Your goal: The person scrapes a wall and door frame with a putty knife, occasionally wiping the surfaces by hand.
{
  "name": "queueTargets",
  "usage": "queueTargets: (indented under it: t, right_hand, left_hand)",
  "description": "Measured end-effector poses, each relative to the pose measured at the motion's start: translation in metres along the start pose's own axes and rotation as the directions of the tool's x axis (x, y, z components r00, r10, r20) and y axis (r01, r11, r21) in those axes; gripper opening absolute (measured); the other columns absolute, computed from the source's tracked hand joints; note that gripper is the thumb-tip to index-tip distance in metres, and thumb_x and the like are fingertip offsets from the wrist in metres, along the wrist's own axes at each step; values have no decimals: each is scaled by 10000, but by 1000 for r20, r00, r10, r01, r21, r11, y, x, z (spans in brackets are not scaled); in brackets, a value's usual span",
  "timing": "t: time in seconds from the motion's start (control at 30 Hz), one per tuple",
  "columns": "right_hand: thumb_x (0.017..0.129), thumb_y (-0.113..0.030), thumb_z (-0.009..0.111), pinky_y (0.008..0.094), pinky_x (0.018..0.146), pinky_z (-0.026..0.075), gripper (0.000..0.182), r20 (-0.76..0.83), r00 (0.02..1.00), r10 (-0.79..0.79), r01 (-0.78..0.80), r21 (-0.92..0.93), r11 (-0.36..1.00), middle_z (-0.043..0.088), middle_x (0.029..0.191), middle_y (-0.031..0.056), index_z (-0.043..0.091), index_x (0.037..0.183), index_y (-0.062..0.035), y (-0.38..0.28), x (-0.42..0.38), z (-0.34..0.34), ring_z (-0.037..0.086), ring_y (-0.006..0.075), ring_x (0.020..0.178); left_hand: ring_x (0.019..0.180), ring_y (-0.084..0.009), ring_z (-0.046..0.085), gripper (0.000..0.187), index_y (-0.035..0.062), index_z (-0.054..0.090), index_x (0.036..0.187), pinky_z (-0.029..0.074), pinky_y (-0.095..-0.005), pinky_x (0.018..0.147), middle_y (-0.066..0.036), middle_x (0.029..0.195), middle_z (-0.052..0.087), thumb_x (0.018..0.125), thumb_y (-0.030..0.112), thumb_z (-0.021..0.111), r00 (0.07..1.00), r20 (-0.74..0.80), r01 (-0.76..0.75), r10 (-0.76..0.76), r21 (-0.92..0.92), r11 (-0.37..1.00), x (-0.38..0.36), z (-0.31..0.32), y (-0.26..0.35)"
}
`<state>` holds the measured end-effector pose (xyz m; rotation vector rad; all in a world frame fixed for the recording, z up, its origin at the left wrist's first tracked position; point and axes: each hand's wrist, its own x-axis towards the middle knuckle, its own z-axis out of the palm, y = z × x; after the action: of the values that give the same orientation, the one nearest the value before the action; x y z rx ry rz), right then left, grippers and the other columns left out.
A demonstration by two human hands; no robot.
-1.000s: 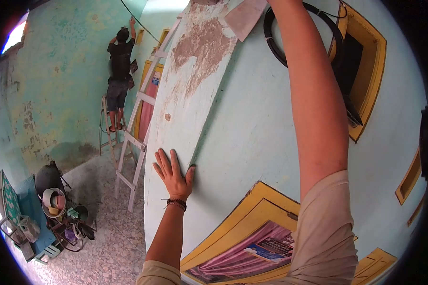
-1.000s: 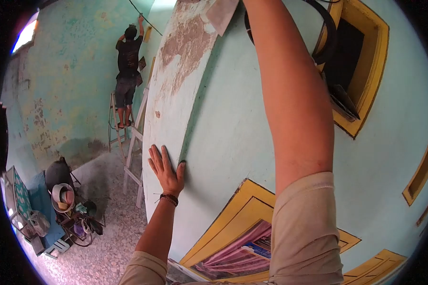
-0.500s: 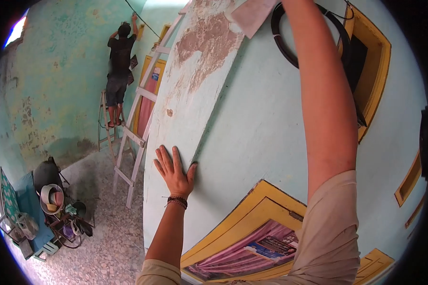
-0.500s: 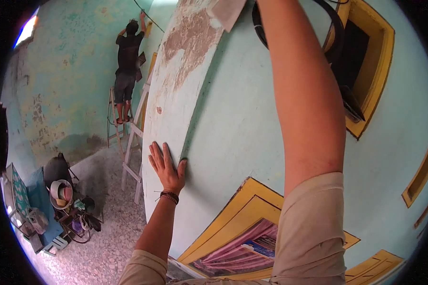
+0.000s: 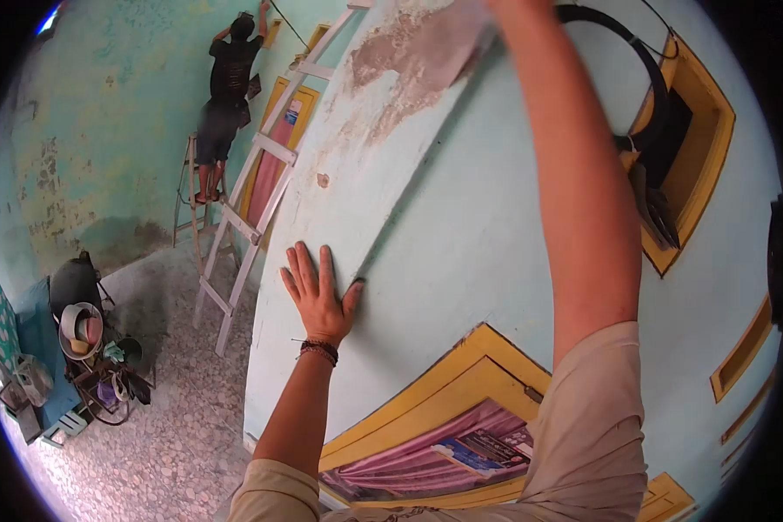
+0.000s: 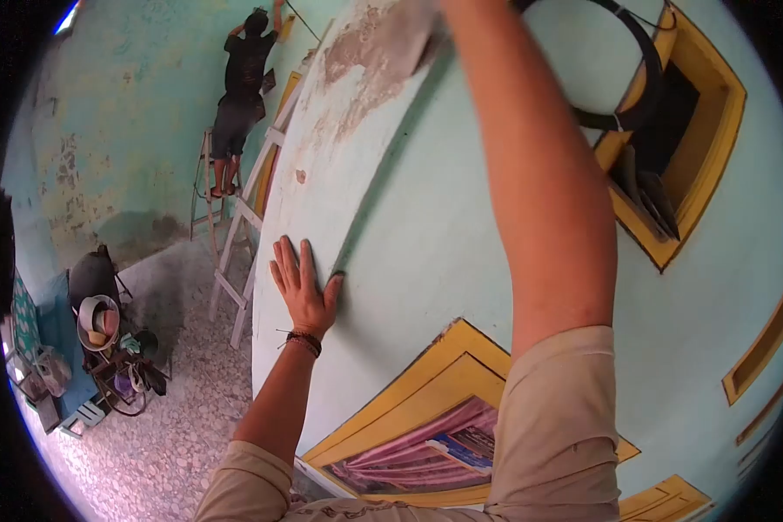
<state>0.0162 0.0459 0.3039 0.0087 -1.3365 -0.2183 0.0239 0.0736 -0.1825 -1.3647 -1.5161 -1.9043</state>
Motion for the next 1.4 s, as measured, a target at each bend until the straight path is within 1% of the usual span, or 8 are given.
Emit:
queueTargets:
  t: [0.2, 0.33, 0.47, 0.87, 0.97, 1.13, 1.23, 1.4]
  right_hand:
    - [919, -429, 556, 361, 472, 441, 502, -174, 903, -393, 300, -399, 866, 612, 644, 109, 616, 756, 42, 84, -1, 36, 584, 262, 517]
    - [918, -438, 538, 454, 732, 513, 569, -4, 980, 198, -197, 87, 977, 684, 883, 274, 657, 895, 118, -4, -7, 4, 657, 420, 834]
    - [944, -392, 516, 404, 693, 502, 555, -5, 985, -170, 154, -395, 905, 677, 816, 231, 635, 895, 148, 12, -30, 22, 644, 308, 739]
    - [934, -423, 514, 415, 635, 480, 543, -91, 908, 409, -385, 201, 901, 638, 698, 201, 628, 793, 89, -21, -11, 3, 607, 319, 658]
    - [939, -410, 525, 346, 443, 384, 476, -206, 929, -306, 183, -465, 866, 549, 592, 102, 588, 724, 9, 118, -3, 42, 489, 213, 471]
    - [924, -449, 504, 456, 892, 469, 599, -111, 875, 472, -431, 266, 862, 648, 1004, 348, 663, 978, 126, 10, 7, 9, 605, 484, 1010]
    - [940, -429, 493, 451, 785, 485, 562, -228, 973, 32, -103, -305, 947, 678, 909, 297, 675, 935, 102, 46, -18, 35, 638, 460, 879]
    - [921, -445, 519, 450, 865, 477, 584, -212, 977, 30, -21, 43, 999, 665, 974, 316, 666, 943, 120, 17, 16, 24, 617, 455, 968]
  left_hand:
    - [1462, -419, 157, 737, 74, 326, 1493, 82, -563, 1164, -250, 1570, 194, 907, 424, 604, 1000, -6, -8, 8, 5, 1000, 1, 0, 0]
    - [1464, -415, 157, 741, 76, 324, 1495, 82, -560, 1165, -246, 1570, 198, 909, 440, 594, 1000, -13, -16, 16, 5, 1000, 0, 0, -1]
    - [1463, -411, 164, 751, 90, 322, 1498, 88, -559, 1166, -240, 1571, 200, 898, 436, 613, 1000, -5, -10, 10, 17, 1000, 0, 0, -1]
    - [1458, -418, 178, 740, 97, 335, 1491, 105, -568, 1162, -249, 1568, 201, 894, 424, 626, 999, -26, -22, 23, 14, 1000, 1, 1, -2]
    - [1456, -421, 181, 739, 92, 339, 1489, 106, -571, 1161, -252, 1566, 205, 898, 438, 616, 999, -16, -32, 32, 19, 999, -2, 0, -2]
    - [1454, -426, 185, 736, 89, 349, 1484, 116, -573, 1158, -252, 1563, 212, 898, 446, 614, 999, -19, -27, 27, 36, 999, -1, 0, -3]
    - [1450, -432, 193, 730, 86, 358, 1478, 120, -575, 1157, -255, 1558, 223, 898, 450, 612, 1000, 3, -14, 14, 41, 999, -1, -1, -2]
    - [1445, -432, 206, 721, 82, 374, 1469, 127, -577, 1156, -260, 1550, 239, 890, 426, 632, 999, -40, -33, 34, 32, 999, 1, 0, -3]
